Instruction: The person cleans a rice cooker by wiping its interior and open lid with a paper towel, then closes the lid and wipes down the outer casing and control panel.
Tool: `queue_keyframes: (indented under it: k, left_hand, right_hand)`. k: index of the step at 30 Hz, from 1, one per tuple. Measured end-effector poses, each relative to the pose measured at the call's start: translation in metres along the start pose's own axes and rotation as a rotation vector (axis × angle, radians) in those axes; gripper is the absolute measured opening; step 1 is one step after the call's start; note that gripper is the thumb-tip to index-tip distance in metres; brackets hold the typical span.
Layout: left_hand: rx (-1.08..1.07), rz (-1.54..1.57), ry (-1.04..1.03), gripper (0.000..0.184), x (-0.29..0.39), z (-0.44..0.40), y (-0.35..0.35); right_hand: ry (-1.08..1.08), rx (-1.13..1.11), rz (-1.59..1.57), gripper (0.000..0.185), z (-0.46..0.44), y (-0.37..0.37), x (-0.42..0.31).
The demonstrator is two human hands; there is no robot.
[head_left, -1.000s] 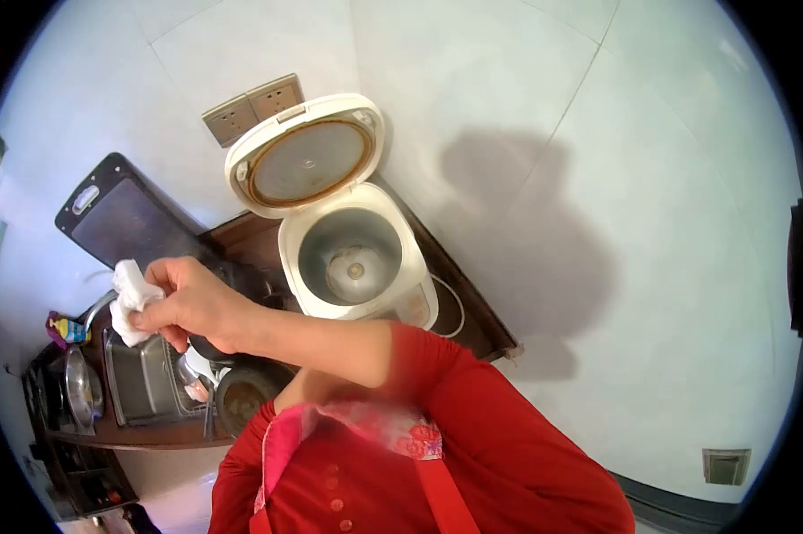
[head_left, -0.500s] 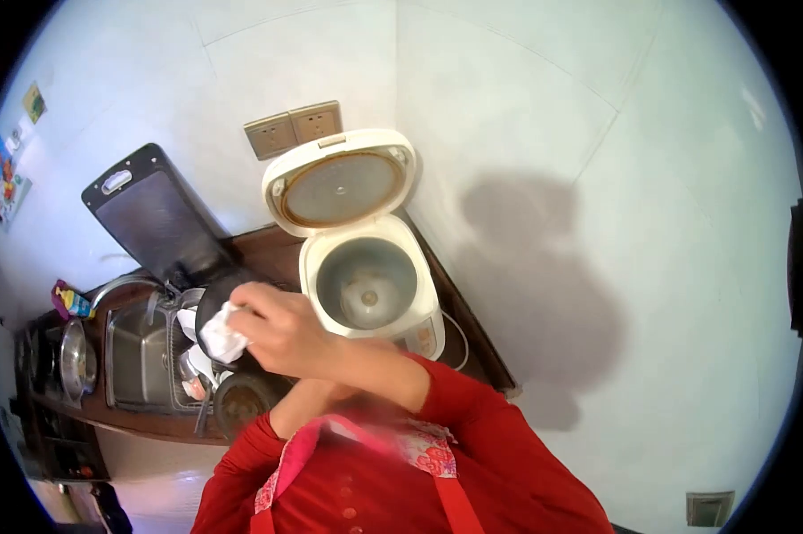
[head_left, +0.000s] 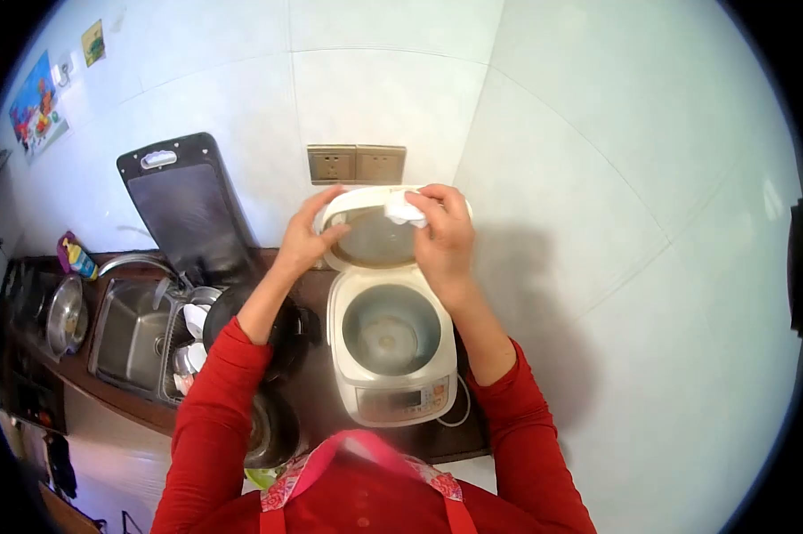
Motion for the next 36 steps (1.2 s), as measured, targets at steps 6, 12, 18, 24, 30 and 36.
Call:
queue_keyframes:
  k: [6,12,18,24,30,36]
  left_hand:
    - [-0.158,0.213,0.103,0.055,-0.024,-0.004,-0.014]
    - [-0.166,0.196,0.102,0.052,-0.021,-0.009,-0.027]
    - [-0.139,0.211,0.175,0.037,-0.045,-0.011,-0.028]
    - [-0.161,0.199,0.114,0.039,-0.011,-0.009,-0.019]
    - [-0.148,0.172,0.122,0.042,-0.018,-0.011,-0.023]
    - [-0.146,0.168,0.216,0.040,-0.026,-0.012,-0.027]
  right_hand:
    - [0.146,-0.121,0.119,0.032,-0.021,-0.052,-0.036]
    - [0.257,-0.157,0.056,0.030,-0.012,-0.064,-0.025]
    - [0.384,-0.245,0.015,0.022,-0.026,-0.106,-0.059]
    - [0.314,-0.338,0.222,0.020,-0.024,-0.052,-0.011]
    - [0.326,-0.397,0.335,0.019,-0.030,-0.053,-0.015]
    - [0.301,-0.378,0.278,0.016,-0.030,-0.052,-0.018]
Point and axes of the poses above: each hand's wrist, its own z-axis away from the middle knuckle, its own y-axis out of the back of the hand, x = y × z, the point moved 9 cm from there along -z, towards the middle knuckle, and after that the axes turned 15 degrees about y, right-handed, at the moved point
